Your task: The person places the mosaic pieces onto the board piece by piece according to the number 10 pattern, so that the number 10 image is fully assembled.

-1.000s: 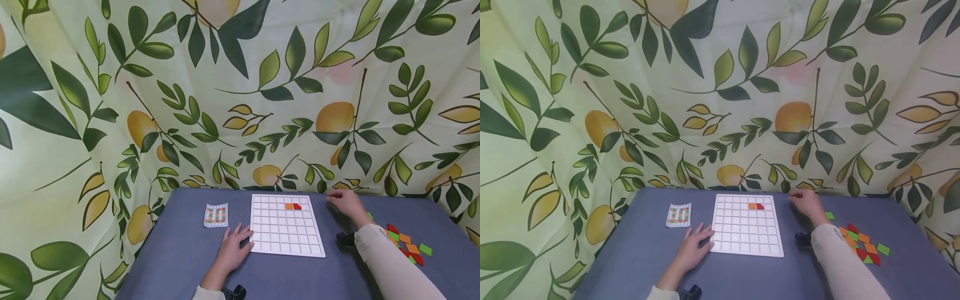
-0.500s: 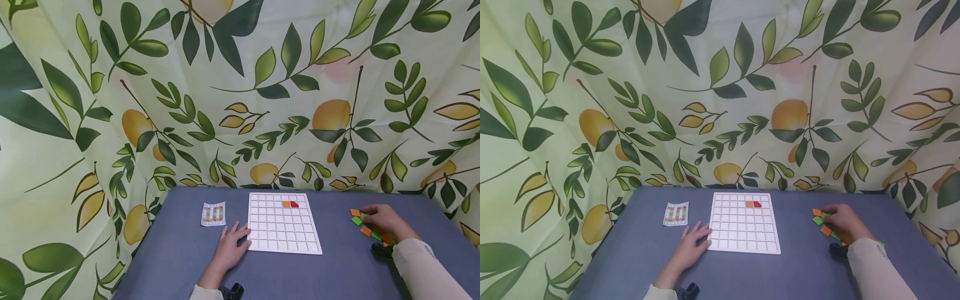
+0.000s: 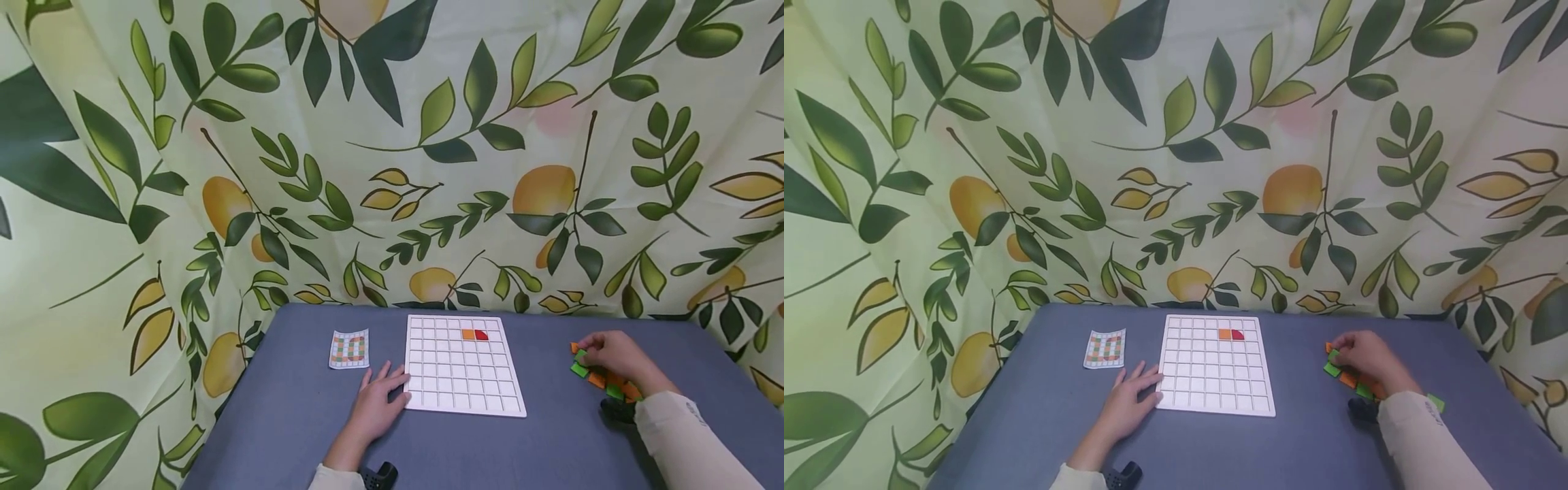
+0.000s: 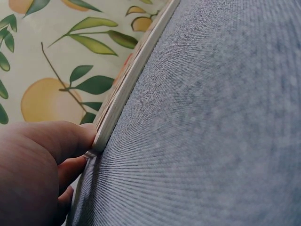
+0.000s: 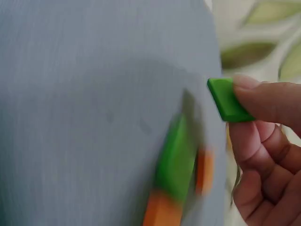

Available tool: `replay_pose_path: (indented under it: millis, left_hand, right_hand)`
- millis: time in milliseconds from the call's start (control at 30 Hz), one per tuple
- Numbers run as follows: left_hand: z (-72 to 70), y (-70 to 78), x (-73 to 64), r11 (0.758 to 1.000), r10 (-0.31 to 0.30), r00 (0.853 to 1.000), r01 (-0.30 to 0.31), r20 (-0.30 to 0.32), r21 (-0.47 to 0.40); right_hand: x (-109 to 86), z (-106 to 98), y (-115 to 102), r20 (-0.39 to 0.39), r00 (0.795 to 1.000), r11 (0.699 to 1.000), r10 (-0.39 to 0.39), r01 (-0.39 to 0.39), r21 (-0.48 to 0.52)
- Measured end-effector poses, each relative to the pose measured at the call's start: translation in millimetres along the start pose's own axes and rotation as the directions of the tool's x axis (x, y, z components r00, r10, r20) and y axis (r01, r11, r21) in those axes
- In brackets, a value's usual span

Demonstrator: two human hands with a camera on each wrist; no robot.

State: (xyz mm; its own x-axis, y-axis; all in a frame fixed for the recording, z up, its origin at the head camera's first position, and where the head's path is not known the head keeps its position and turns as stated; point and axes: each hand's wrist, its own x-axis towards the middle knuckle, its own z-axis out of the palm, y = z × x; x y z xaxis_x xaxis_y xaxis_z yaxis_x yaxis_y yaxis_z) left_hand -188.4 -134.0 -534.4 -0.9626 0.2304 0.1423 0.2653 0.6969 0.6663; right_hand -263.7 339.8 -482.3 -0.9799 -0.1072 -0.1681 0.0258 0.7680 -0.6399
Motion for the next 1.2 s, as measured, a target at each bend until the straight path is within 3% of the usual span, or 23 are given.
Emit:
replay_pose_path:
  millis: [133, 233, 367, 467, 667, 900, 1067, 1200]
  left_hand:
    - [0.2, 0.1, -0.9, 1.0, -0.002, 1.0, 0.002, -0.006, -0.007]
    - [0.3, 1.0, -1.5, 1.0, 0.001, 1.0, -0.001, -0.011, -0.01]
    - [0.8, 2.0, -1.9, 1.0, 0.001, 1.0, -0.001, -0.015, -0.017]
    - [1.6, 2.2, -2.3, 1.0, 0.003, 1.0, -0.003, -0.017, -0.015]
    - [3.4, 3.4, -3.7, 1.0, 0.018, 1.0, -0.018, -0.015, 0.0]
    - [1.0, 4.4, -1.4, 1.0, 0.022, 1.0, -0.022, -0.022, -0.013]
    - [-0.3, 2.5, -0.7, 1.0, 0.015, 1.0, -0.015, -0.02, -0.012]
    - [-1.0, 2.9, -0.6, 1.0, 0.02, 0.999, -0.02, -0.025, -0.008]
  right_hand:
    - [10.3, 21.9, -39.9, -0.07, 0.992, 0.994, -0.11, 0.11, 0.007]
    - [17.6, 41.0, -71.8, -0.073, 0.982, 0.985, -0.173, 0.174, 0.009]
    - [30.1, 68.0, -100.6, -0.036, 0.976, 0.976, -0.215, 0.216, 0.025]
    - [41.7, 85.8, -112.2, -0.03, 0.978, 0.977, -0.205, 0.207, 0.045]
    - [53.1, 105.4, -116.3, -0.068, 0.98, 0.983, -0.186, 0.186, -0.008]
    - [53.4, 109.1, -117.2, -0.087, 0.973, 0.976, -0.216, 0.211, -0.062]
    - [49.8, 104.0, -114.4, -0.049, 0.977, 0.978, -0.208, 0.206, -0.042]
    - [42.5, 86.6, -98.1, -0.076, 0.984, 0.987, -0.163, 0.163, -0.01]
